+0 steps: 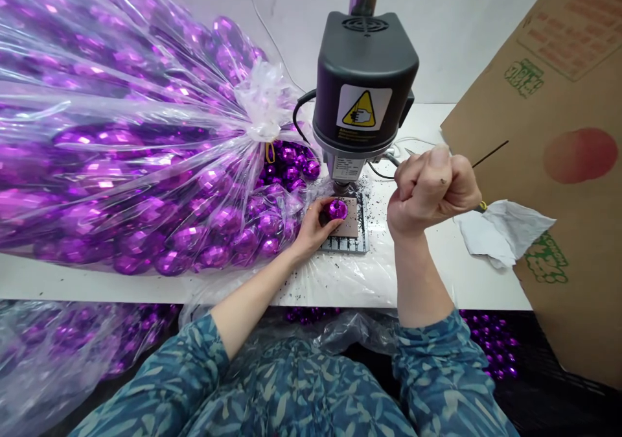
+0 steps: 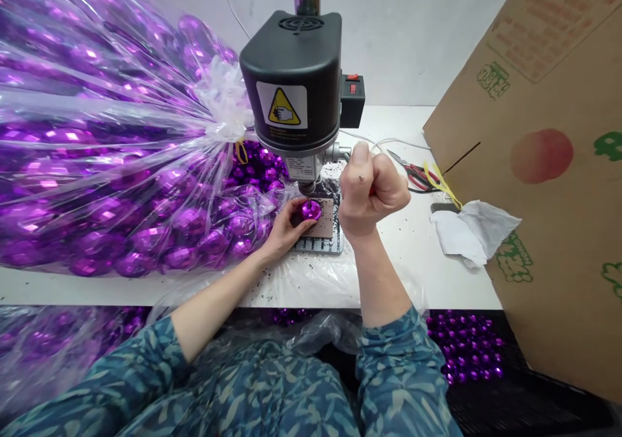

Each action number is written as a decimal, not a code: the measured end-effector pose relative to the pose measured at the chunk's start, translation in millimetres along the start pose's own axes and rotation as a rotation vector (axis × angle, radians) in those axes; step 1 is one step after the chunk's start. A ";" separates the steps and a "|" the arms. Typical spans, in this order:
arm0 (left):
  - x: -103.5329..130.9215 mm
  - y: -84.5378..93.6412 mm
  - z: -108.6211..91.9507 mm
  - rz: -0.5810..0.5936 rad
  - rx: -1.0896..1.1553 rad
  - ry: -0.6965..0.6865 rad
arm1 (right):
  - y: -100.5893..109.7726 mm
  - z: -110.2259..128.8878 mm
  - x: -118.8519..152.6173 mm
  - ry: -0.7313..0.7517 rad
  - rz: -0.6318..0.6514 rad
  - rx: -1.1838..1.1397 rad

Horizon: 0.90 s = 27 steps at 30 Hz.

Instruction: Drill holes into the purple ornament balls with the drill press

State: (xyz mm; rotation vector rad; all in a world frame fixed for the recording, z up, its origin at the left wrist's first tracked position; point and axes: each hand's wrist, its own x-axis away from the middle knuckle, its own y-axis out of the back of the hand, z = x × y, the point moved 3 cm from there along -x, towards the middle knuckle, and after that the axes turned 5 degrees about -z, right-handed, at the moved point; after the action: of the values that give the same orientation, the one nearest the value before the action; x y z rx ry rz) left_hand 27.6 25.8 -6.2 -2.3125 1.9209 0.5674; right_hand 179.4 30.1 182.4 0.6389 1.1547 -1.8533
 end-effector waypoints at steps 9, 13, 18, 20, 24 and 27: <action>1.0 -1.1 1.8 -0.012 0.001 -0.001 | 10.0 -14.1 12.0 0.135 -0.005 -0.065; 1.3 -1.6 1.0 -0.011 -0.007 -0.002 | 15.3 -18.0 16.4 0.139 0.009 -0.048; 1.3 -1.6 0.2 -0.016 -0.009 -0.006 | 19.1 -25.0 17.1 0.166 -0.003 0.062; 1.4 -1.5 0.4 -0.015 -0.008 -0.007 | 21.2 -28.2 18.9 0.183 -0.002 0.046; 2.0 -1.2 1.6 -0.030 0.010 0.003 | 25.1 -29.5 25.5 0.222 0.047 -0.032; 1.3 -3.0 2.7 -0.038 0.000 0.007 | 19.2 -21.1 20.3 0.224 0.045 -0.025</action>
State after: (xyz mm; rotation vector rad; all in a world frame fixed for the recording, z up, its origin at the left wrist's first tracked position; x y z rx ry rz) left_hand 30.0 26.0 -9.6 -2.3492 1.8754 0.5565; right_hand 185.1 36.8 148.5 0.8681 1.2941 -1.7598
